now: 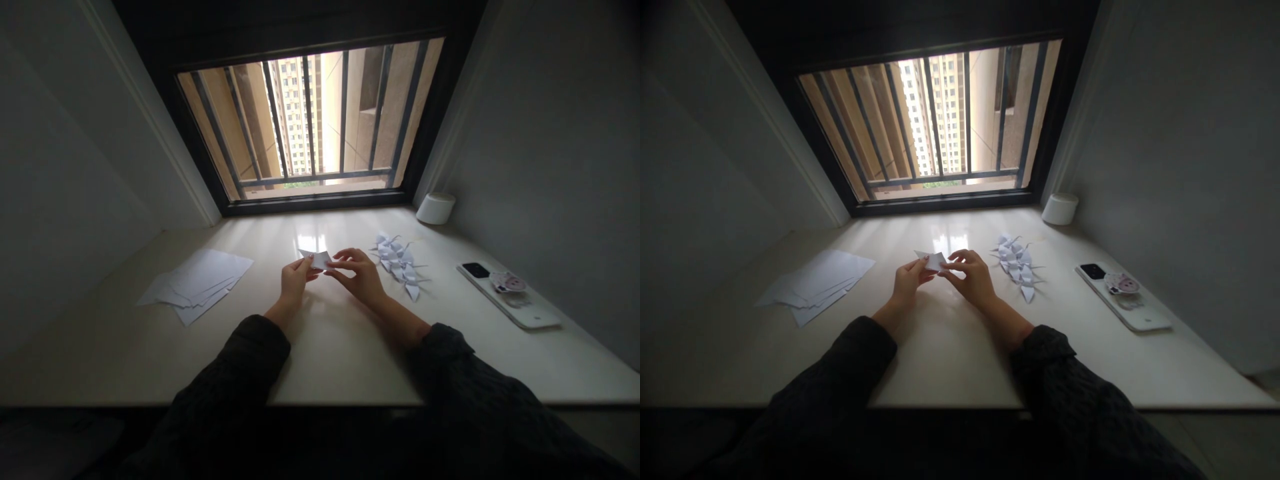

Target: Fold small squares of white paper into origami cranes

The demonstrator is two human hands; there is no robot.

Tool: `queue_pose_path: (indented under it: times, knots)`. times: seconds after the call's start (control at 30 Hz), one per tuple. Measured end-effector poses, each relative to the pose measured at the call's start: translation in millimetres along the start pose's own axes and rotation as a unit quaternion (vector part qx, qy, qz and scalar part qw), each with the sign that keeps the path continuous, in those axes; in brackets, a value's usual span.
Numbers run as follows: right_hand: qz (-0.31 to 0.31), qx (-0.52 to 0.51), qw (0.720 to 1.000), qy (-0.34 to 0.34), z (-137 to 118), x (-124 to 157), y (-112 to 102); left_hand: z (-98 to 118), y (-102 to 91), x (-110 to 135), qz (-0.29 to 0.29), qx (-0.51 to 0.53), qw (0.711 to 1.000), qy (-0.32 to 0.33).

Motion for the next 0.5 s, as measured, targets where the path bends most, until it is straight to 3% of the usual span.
queue_pose_path:
  times: [0.1,0.2,0.37,0.5]
  knots:
    - [-0.010,0.020,1.000,-0.001,0.5,0.3,2.4,-2.8,1.2,0.3,-0.003,0.013,1.000,-0.016]
    - [-0.002,-0.039,0.999,0.018,7.1,-0.2,3.3,-4.0,5.3,0.8,-0.020,0.018,0.999,-0.030]
    - [0.008,-0.226,0.968,0.110,31.7,1.2,12.0,10.2,20.0,3.7,-0.080,0.006,0.996,0.030]
    - [-0.002,-0.275,0.948,0.163,43.7,4.4,19.4,17.1,29.0,7.2,-0.114,-0.006,0.991,0.063]
Point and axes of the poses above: each hand's wrist, its own x-axis away from the middle knuckle, its own y-axis out of the palm, z = x × y, the point moved 10 cm from there along -x, towards the middle knuckle, and after that the axes turned 8 degrees about -z, right-handed, at the moved point
